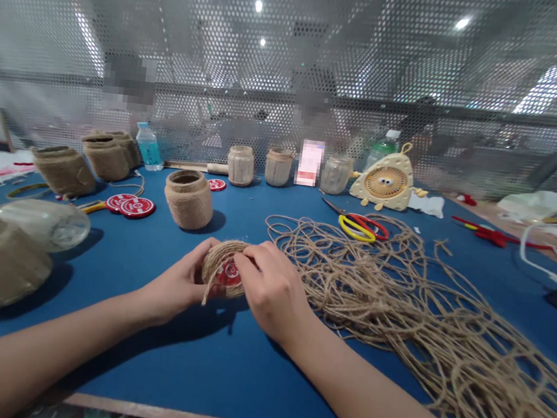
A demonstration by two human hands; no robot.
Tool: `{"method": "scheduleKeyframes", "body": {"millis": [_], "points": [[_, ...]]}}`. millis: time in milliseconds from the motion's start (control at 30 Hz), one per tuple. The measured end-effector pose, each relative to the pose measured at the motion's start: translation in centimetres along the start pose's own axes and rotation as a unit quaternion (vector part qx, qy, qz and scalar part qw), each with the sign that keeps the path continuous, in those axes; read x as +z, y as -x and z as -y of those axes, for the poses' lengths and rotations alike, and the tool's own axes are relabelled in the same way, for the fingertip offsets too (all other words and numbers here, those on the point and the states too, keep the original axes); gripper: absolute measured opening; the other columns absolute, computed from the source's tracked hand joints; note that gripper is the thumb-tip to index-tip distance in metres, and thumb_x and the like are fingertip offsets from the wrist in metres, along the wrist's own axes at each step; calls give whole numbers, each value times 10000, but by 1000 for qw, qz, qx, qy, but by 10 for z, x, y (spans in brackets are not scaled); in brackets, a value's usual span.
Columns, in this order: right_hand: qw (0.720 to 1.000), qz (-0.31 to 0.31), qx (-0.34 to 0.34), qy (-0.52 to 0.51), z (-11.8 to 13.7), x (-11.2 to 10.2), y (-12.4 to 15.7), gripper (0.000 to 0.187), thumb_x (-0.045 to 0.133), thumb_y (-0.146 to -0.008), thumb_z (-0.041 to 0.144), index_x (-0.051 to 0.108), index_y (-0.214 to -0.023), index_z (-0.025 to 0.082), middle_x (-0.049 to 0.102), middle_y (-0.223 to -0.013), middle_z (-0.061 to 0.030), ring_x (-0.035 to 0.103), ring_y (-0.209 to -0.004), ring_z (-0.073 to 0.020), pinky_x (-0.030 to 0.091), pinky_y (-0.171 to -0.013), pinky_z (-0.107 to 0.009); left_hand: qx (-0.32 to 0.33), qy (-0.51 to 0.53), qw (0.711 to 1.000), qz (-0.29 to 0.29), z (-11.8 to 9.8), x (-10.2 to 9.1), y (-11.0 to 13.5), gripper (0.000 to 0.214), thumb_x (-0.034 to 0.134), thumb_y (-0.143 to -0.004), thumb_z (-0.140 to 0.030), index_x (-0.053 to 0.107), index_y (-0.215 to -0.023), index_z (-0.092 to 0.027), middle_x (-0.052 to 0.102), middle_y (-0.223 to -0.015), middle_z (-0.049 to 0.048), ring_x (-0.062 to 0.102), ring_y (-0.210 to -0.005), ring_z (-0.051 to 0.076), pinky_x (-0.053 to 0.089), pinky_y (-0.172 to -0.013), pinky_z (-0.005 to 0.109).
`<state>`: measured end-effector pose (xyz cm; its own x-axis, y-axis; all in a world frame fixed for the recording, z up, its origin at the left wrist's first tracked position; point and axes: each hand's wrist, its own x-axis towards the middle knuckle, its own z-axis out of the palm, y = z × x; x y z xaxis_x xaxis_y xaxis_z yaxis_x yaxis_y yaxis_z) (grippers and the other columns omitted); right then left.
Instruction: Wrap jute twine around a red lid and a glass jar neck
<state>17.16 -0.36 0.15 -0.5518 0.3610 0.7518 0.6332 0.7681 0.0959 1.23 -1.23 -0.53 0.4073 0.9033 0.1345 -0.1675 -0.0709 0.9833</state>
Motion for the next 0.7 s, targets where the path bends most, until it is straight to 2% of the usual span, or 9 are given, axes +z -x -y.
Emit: {"method": "scheduleKeyframes", "body": {"millis": [133,267,367,500,600,700], "points": [[1000,7,16,-10,-1,0,0,174,432,-812,88,601,-814,127,589,-782,-91,503,-763,-173,458,-702,-328,12,-30,999,5,1,-2,0,391,705,-612,-231,419,-871,-165,465,-764,-28,433,-667,67,366,-611,185],[998,-29,52,-5,-3,-1,-2,109,478,-791,107,579,-824,131,571,-808,-95,507,-796,-182,456,-744,-346,16,-40,999,8,0,-3,-1,380,691,-630,-278,420,-871,-162,469,-779,-13,441,-685,77,373,-625,193],[993,-50,106,-31,-5,-1,-4,126,524,-763,130,565,-882,134,584,-889,-104,536,-851,-192,466,-762,-347,22,-38,999,9,-1,-3,-1,394,698,-620,-275,424,-880,-162,474,-803,-10,446,-711,82,378,-651,195],[973,-5,204,-111,-8,1,-8,163,560,-743,155,586,-904,148,642,-851,-60,595,-708,-149,504,-654,-294,21,-33,999,14,-2,-4,0,387,688,-614,-210,423,-892,-163,476,-804,-19,443,-720,80,376,-655,190],[961,17,230,-150,-9,1,-10,138,553,-753,163,611,-878,164,661,-819,-40,607,-694,-141,510,-610,-272,-2,-7,1000,5,-4,-4,0,361,656,-589,-133,448,-883,-161,481,-788,-23,443,-705,75,371,-633,180],[962,13,219,-161,-9,-1,-12,131,545,-758,148,624,-860,173,665,-810,-33,611,-696,-134,512,-586,-254,-64,70,995,-8,-7,-4,-2,303,568,-567,-125,492,-858,-157,482,-730,-23,434,-624,69,353,-543,172]]}}
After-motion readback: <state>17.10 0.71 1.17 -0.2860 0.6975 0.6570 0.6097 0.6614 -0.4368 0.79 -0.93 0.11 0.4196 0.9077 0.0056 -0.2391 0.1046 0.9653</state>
